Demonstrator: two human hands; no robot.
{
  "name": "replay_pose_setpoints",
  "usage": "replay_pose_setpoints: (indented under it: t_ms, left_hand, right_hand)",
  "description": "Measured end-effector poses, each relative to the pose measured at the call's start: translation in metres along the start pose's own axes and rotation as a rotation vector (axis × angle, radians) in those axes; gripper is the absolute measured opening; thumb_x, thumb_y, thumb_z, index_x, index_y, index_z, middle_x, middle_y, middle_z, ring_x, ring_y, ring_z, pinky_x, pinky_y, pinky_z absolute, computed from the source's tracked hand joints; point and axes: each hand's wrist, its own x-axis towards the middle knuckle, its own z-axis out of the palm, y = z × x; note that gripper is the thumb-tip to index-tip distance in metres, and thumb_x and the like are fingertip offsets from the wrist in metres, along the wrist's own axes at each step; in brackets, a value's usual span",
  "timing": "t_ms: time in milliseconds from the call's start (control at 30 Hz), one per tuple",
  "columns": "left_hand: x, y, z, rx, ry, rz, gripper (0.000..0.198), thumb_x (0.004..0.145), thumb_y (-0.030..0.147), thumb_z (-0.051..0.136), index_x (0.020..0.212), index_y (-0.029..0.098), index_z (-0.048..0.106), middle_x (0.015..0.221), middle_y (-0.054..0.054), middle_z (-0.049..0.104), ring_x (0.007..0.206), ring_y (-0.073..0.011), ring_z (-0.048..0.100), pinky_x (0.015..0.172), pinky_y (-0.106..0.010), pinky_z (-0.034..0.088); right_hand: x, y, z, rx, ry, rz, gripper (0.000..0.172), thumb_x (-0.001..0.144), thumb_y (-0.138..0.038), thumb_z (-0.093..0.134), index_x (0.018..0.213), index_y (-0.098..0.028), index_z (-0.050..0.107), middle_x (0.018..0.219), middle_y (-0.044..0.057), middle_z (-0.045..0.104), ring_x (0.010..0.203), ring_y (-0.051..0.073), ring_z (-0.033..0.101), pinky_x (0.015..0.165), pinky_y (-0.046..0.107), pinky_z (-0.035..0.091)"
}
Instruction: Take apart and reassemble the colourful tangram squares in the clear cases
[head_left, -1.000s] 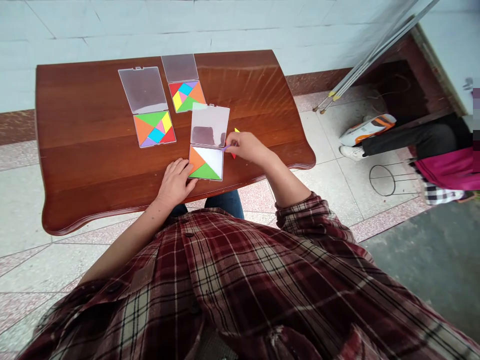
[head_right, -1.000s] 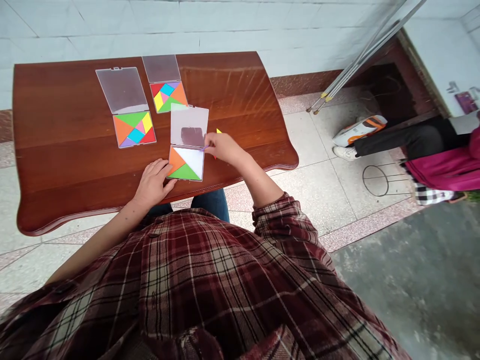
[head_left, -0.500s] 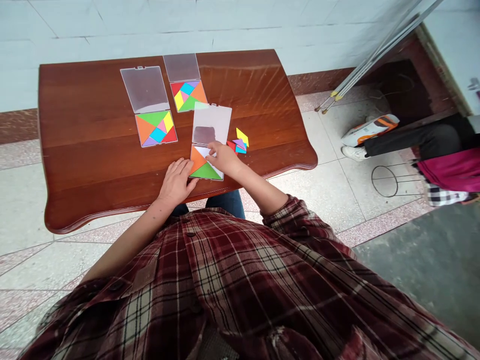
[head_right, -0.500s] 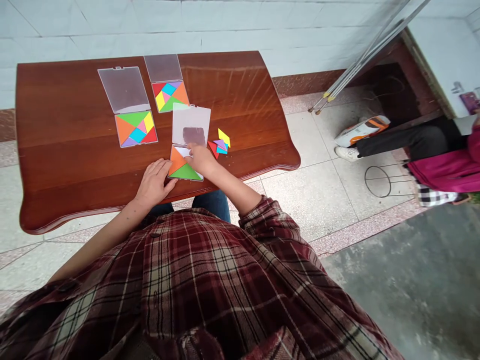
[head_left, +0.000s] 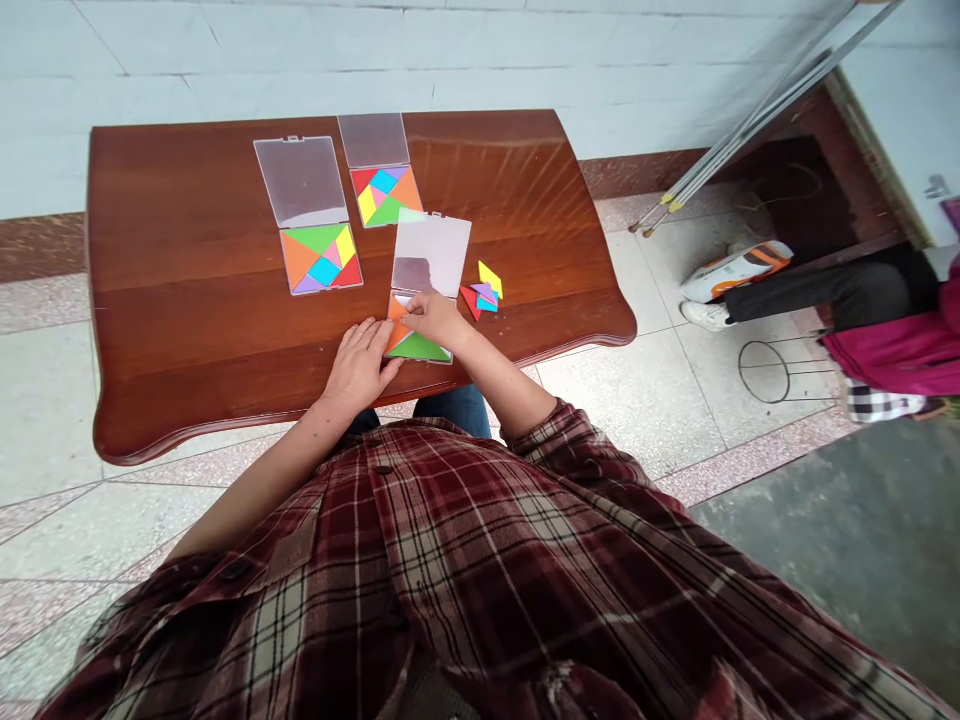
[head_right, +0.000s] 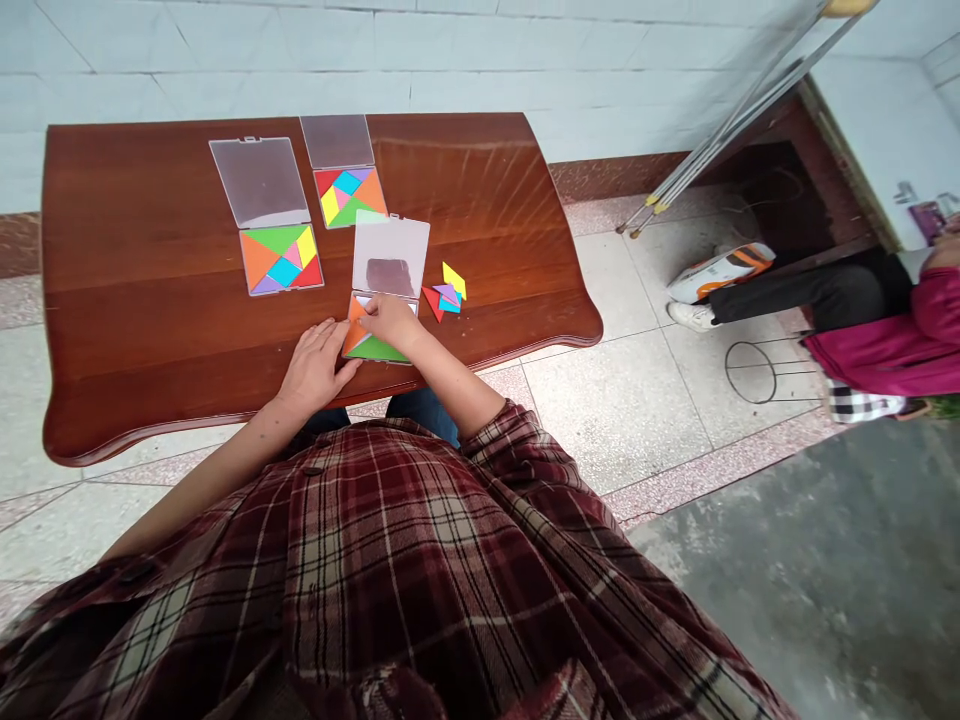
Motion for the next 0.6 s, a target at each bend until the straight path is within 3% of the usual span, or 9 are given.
replay_pose_setpoints:
  t_ms: [133, 267, 433, 600]
  left_hand:
    - [0.000, 0.001, -0.003, -0.010, 0.001, -0.023, 0.064, 0.091, 0.038, 0.050, 0.147, 0.009, 0.037, 0.146, -0.020, 0.051, 0.140, -0.0337, 0.044, 0.118, -0.054, 0.032]
    - [0.002, 0.002, -0.008, 0.008, -0.017, 0.007, 0.055, 0.093, 0.039, 0.046, 0.139, 0.009, 0.047, 0.143, -0.019, 0.053, 0.139, -0.0340, 0.045, 0.117, -0.052, 0.034]
    - [0.003, 0.002, -0.009, 0.024, -0.017, 0.027, 0.048, 0.094, 0.042, 0.044, 0.129, 0.012, 0.055, 0.141, -0.017, 0.055, 0.138, -0.0344, 0.044, 0.117, -0.052, 0.033]
    - [0.002, 0.004, -0.011, 0.031, -0.041, -0.002, 0.049, 0.093, 0.041, 0.043, 0.130, 0.010, 0.055, 0.142, -0.018, 0.054, 0.138, -0.0348, 0.044, 0.118, -0.051, 0.032]
  right_hand:
    - [0.000, 0.012, -0.010, 0.273, 0.043, 0.009, 0.011, 0.078, -0.017, 0.064, 0.071, -0.017, 0.056, 0.062, -0.007, 0.052, 0.056, 0.007, 0.045, 0.057, 0.022, 0.036]
    - [-0.007, 0.035, -0.049, 0.496, 0.193, 0.025, 0.014, 0.079, -0.022, 0.066, 0.078, -0.020, 0.053, 0.059, -0.009, 0.048, 0.049, 0.006, 0.040, 0.050, 0.021, 0.032]
    - [-0.007, 0.084, -0.100, 0.449, 0.490, 0.121, 0.013, 0.085, -0.017, 0.060, 0.075, -0.020, 0.053, 0.056, -0.008, 0.045, 0.048, 0.006, 0.038, 0.049, 0.022, 0.031]
    - [0.001, 0.128, -0.115, 0.412, 0.534, 0.213, 0.014, 0.088, -0.019, 0.056, 0.075, -0.021, 0.056, 0.054, -0.006, 0.041, 0.049, 0.009, 0.037, 0.050, 0.026, 0.030]
